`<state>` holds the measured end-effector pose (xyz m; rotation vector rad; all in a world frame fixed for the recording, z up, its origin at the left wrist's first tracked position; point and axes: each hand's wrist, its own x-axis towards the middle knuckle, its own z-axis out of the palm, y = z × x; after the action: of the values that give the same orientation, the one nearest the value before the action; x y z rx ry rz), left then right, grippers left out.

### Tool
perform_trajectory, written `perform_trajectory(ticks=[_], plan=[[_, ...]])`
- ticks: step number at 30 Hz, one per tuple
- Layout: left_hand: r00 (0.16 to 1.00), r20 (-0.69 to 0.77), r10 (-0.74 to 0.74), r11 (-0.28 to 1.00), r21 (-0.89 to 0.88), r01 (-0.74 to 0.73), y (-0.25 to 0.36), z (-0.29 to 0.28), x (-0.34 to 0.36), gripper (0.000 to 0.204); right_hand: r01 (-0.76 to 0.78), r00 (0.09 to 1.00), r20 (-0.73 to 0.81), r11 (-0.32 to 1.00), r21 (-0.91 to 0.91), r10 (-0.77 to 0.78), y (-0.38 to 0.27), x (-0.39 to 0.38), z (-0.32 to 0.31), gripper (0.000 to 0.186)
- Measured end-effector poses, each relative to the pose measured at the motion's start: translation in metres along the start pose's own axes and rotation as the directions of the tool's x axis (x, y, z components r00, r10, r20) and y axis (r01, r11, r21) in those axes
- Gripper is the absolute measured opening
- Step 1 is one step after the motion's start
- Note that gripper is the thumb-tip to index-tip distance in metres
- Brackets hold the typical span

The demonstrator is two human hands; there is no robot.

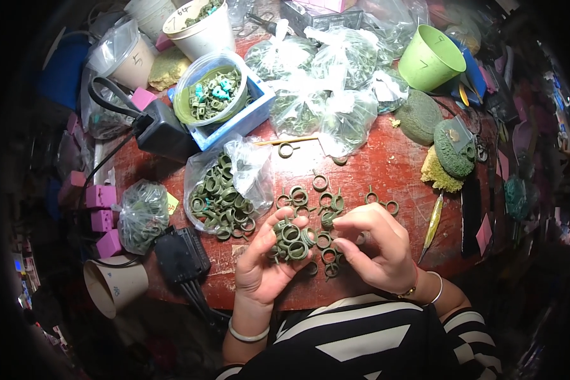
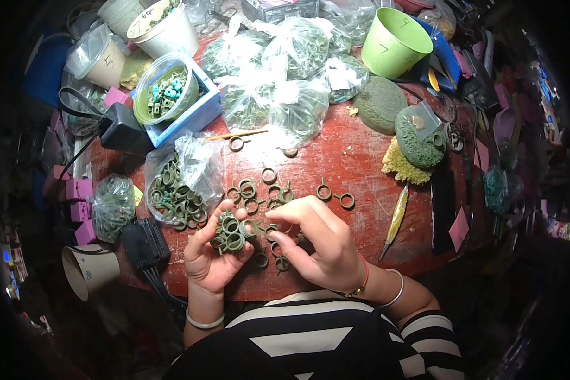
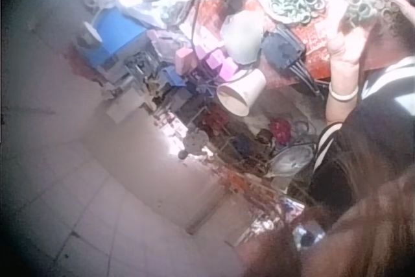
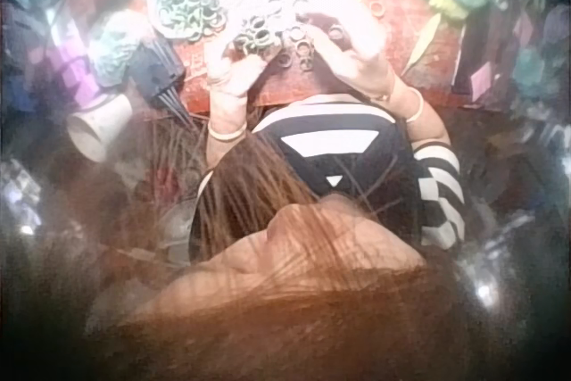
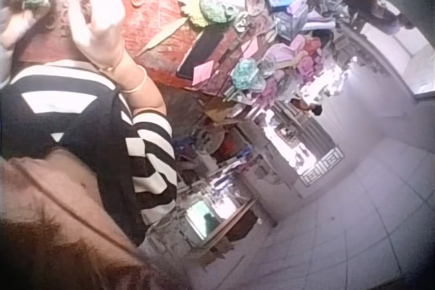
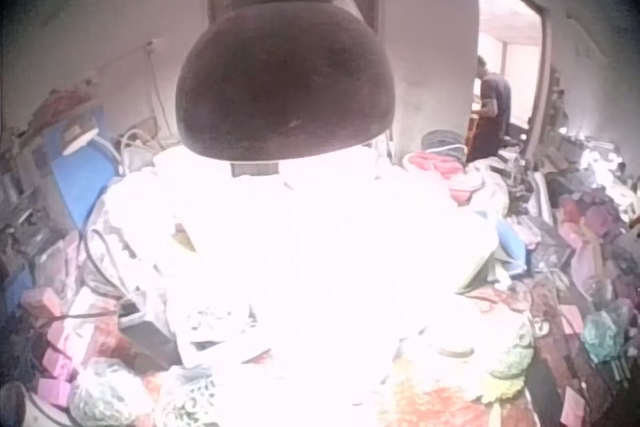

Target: The person sorts through green plastic rings on a red table, picking them up and placing some into a clear plastic bag while leaving others on the table surface.

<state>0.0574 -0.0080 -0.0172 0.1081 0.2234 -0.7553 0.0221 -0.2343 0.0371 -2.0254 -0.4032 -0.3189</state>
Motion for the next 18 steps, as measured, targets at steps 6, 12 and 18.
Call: perform_trajectory(ticks=[6,12,18], plan=[[0.999,0.017,-0.035,0.994,-0.101,0.037,0.002,-0.006,0.002,0.051,-0.275,0.943,0.228,0.953,0.124,0.243,-0.001,0.003,0.009,0.046],[1.0,0.002,-0.031,0.993,-0.117,0.031,0.007,-0.004,-0.006,0.051,-0.214,0.952,0.25,0.967,0.136,0.175,-0.005,0.013,0.009,0.039],[0.996,0.048,0.072,0.993,-0.095,-0.067,0.034,0.029,-0.029,0.041,-0.116,0.976,0.181,0.993,-0.026,0.119,0.007,0.037,0.014,0.033]])
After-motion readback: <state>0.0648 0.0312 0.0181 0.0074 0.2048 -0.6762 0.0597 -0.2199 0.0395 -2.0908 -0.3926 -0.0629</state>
